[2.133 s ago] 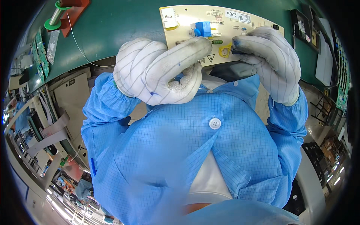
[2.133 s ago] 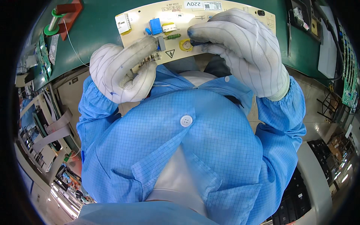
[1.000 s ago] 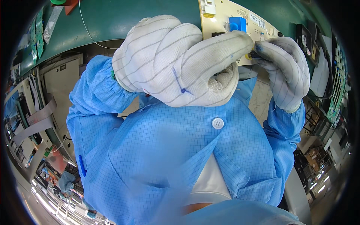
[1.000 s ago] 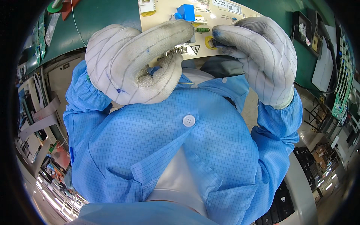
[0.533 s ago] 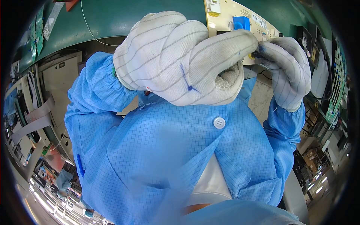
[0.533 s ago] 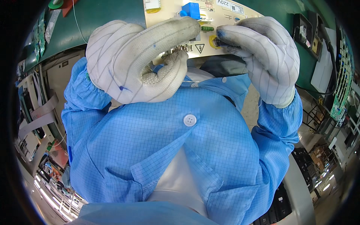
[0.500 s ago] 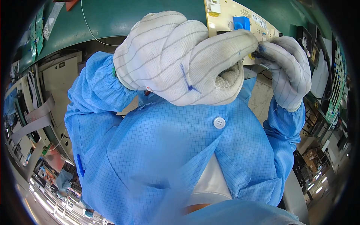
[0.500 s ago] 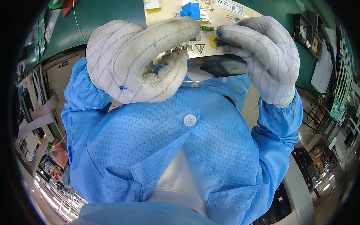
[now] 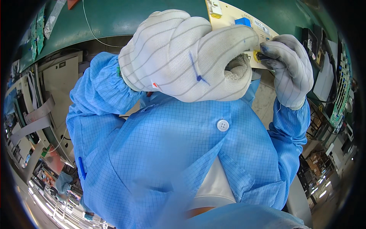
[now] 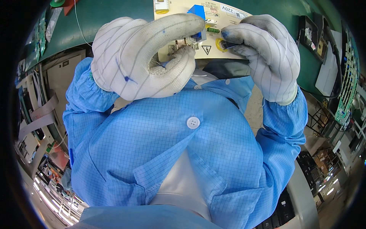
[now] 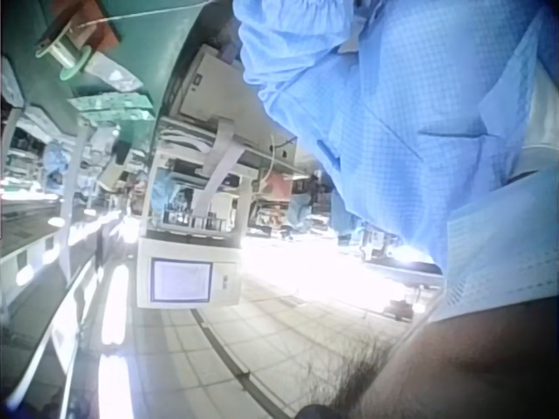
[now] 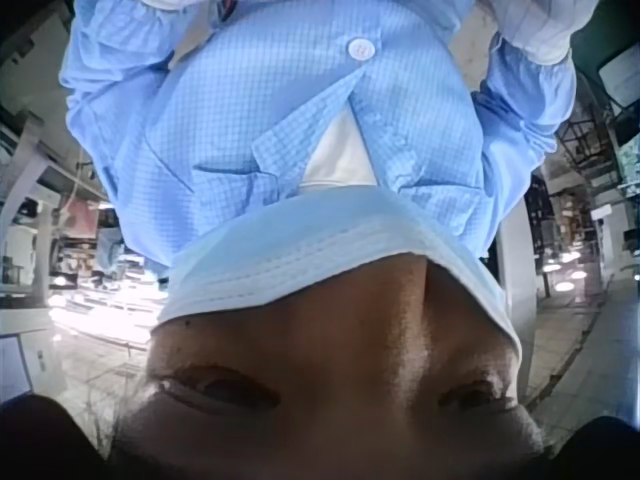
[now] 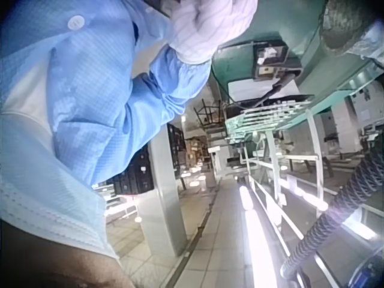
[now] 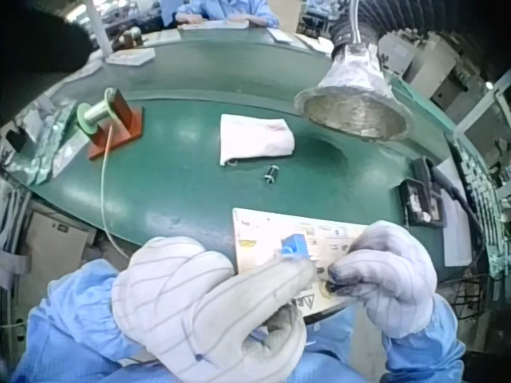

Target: Soldering components on printed circuit boards and inspecting them at a workbench.

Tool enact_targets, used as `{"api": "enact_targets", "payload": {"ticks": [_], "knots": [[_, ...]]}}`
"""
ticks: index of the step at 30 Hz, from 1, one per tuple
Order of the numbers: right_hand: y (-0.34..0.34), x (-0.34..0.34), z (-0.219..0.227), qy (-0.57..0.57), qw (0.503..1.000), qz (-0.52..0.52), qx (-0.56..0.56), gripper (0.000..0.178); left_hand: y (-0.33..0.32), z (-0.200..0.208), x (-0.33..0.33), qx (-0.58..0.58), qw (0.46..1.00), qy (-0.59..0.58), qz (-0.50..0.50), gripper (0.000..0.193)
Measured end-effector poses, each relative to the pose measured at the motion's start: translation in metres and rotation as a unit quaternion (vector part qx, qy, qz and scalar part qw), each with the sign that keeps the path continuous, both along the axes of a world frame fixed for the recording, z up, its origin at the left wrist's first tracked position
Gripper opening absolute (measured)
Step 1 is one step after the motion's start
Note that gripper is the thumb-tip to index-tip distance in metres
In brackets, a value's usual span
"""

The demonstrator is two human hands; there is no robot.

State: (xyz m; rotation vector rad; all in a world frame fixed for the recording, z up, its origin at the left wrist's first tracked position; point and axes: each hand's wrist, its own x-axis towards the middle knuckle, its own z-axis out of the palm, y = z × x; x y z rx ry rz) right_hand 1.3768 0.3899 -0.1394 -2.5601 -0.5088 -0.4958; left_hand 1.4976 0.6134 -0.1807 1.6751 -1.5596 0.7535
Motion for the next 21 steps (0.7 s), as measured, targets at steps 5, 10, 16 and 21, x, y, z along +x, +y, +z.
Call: {"api": "enact_targets", "payload": {"ticks": [5, 10, 16, 21], "knots": [[-0.003, 0.001, -0.003, 0.001, 1.000, 0.002, 0.005, 0.021, -0.001, 0.000, 0.001, 0.023, 0.999, 0.011, -0.019, 0.032], [-0.005, 0.002, -0.002, 0.004, 1.000, 0.015, -0.005, 0.022, 0.002, 0.004, 0.000, 0.042, 0.998, 0.021, -0.034, 0.031], [-0.007, 0.005, -0.001, 0.024, 0.999, 0.030, -0.010, 0.028, 0.007, 0.006, -0.011, 0.084, 0.986, 0.142, -0.002, 0.026], [-0.007, 0.007, -0.002, 0.012, 0.999, 0.029, -0.019, 0.034, 0.000, 0.043, 0.007, 0.228, 0.969, 0.020, -0.095, 0.022]]}}
